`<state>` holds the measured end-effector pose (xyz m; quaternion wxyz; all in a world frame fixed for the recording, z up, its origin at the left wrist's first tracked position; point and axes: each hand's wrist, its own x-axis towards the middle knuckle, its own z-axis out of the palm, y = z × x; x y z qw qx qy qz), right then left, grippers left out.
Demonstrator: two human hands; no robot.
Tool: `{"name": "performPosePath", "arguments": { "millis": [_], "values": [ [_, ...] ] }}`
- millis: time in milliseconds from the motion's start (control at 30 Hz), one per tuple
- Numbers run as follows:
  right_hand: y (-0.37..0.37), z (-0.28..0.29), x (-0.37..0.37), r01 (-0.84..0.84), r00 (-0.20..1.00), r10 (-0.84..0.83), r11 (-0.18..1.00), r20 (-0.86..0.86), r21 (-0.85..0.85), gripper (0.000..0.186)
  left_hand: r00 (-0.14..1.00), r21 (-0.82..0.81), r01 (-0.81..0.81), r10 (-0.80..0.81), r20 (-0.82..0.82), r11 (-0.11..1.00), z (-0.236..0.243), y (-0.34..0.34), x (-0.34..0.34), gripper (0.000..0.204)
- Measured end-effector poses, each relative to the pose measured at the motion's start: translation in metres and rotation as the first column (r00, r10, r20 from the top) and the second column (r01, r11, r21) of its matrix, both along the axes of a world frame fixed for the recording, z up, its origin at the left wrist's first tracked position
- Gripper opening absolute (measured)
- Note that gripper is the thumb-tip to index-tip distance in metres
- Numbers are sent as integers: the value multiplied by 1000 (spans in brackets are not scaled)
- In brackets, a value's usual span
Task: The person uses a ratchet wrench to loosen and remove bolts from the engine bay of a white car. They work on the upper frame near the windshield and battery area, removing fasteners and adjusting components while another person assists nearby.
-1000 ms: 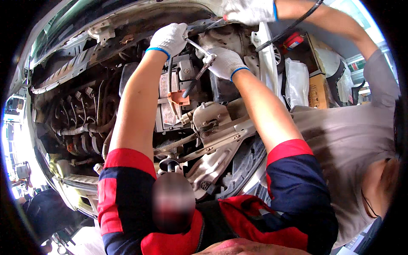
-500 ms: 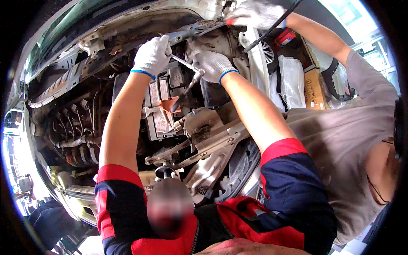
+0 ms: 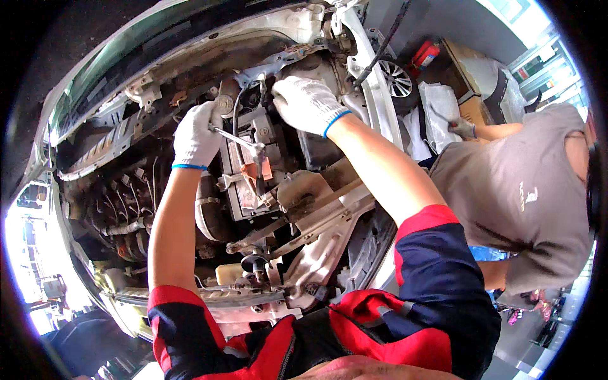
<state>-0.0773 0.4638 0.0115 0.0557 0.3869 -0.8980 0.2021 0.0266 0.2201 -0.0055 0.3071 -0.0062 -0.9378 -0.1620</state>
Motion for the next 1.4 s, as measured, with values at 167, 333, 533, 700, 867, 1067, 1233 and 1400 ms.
{"name": "performPosePath", "arguments": {
  "millis": [167,333,533,700,867,1067,1233,1400],
  "values": [
    [5,57,79,-164,886,309,906,346,-391,36,978,152,-176,154,142,973,47,7,8,25],
    [30,66,138,567,477,475,476,739,-672,26,959,104,-32,1,284,994,74,77,56,21],
    [120,51,202,481,475,467,572,746,-665,11,755,565,15,-380,535,825,84,129,172,24],
    [176,82,265,573,458,373,570,807,-589,9,649,893,-65,-660,378,446,80,152,243,37],
    [216,101,318,613,455,349,545,819,-572,11,677,889,-330,-736,-11,-317,79,181,292,33],
    [239,107,373,625,465,363,512,808,-590,11,623,921,-321,-782,30,-221,90,205,333,33],
    [258,110,386,585,507,330,547,796,-599,9,677,890,-324,-736,-19,-322,81,228,347,22],
    [273,106,349,508,516,380,586,768,-631,11,739,894,-357,-667,93,-271,91,250,327,18]
  ]
}}
